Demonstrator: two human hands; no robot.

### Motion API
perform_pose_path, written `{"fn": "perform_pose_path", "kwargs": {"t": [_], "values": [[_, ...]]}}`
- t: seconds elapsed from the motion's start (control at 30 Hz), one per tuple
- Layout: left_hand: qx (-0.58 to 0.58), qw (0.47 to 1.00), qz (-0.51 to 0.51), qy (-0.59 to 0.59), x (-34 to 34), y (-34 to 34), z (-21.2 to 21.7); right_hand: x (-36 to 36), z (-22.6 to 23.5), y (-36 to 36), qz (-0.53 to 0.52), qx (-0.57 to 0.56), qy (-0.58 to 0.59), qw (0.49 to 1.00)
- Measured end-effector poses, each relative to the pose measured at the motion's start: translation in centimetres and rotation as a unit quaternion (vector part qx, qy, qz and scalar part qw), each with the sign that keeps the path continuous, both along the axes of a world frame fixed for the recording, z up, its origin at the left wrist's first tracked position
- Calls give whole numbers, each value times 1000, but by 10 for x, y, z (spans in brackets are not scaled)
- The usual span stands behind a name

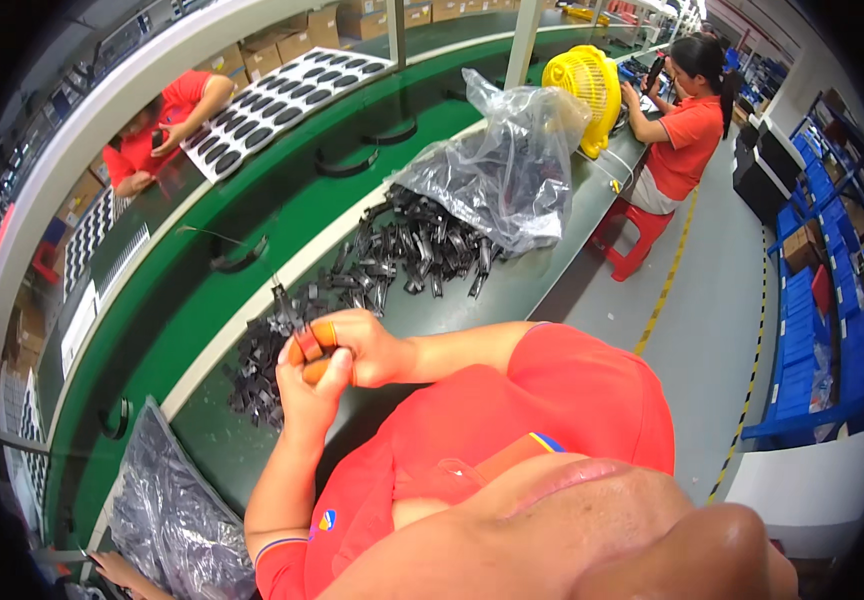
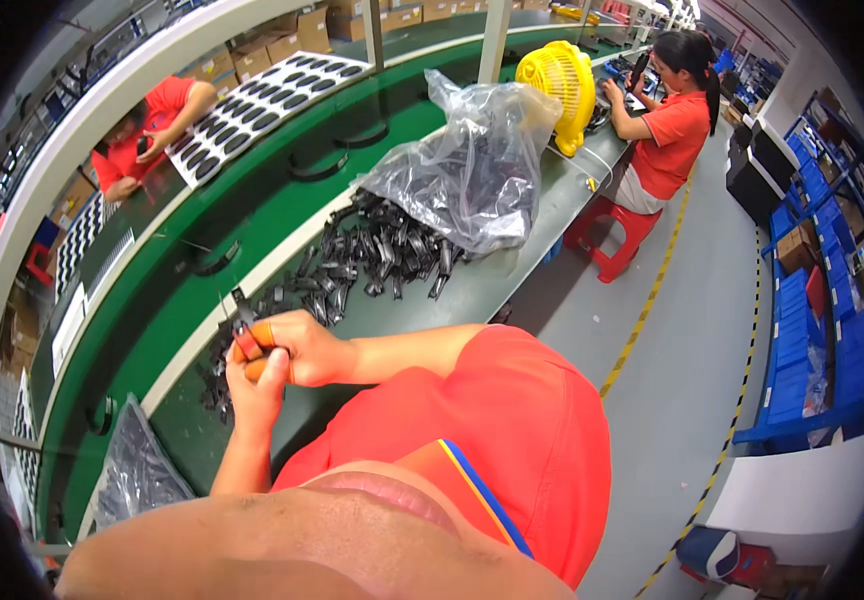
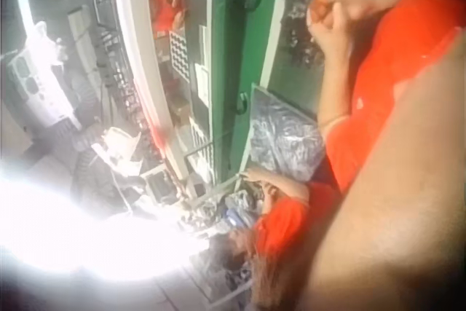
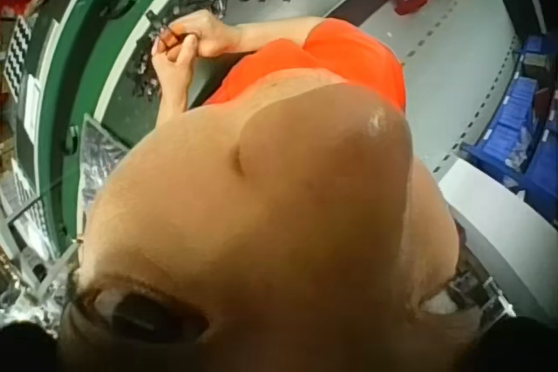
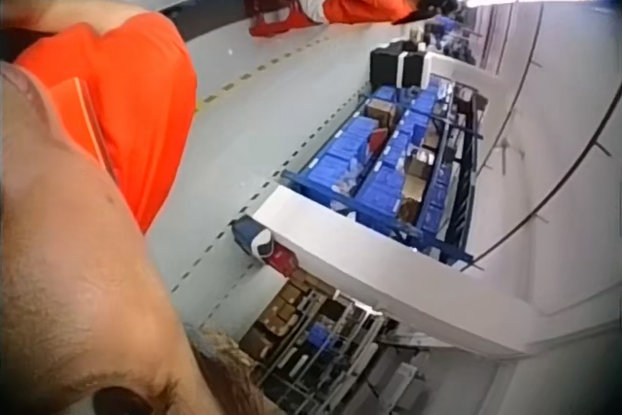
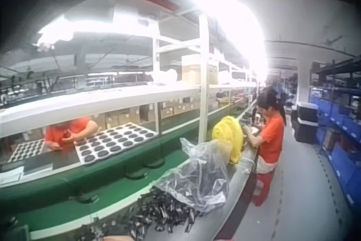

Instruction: Assembling small black plastic components and placing them into a plastic bag on a production line.

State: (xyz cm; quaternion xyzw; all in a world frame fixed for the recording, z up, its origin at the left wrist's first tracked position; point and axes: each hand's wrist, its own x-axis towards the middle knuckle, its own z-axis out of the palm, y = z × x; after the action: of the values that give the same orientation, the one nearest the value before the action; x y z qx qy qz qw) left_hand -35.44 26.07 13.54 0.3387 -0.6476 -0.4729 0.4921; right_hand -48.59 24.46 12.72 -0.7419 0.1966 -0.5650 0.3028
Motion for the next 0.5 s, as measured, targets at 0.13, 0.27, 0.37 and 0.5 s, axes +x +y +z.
{"fn": "perform_pose_path", "kwargs": {"t": [0.13, 0.27, 0.37, 0.5], "values": [[-7, 994, -14, -105, 8, -12, 5, 13, -11, 0, -39, 69, -66, 995], [-12, 964, -104, -243, 38, -25, 7, 16, -4, -12, 194, 266, -156, 931], [-121, 963, -84, -225, 31, -25, 24, 0, -6, -26, 191, 284, -170, 924], [-122, 965, -111, -202, 31, -25, 34, -7, 0, -28, 181, 247, -179, 935]]}}
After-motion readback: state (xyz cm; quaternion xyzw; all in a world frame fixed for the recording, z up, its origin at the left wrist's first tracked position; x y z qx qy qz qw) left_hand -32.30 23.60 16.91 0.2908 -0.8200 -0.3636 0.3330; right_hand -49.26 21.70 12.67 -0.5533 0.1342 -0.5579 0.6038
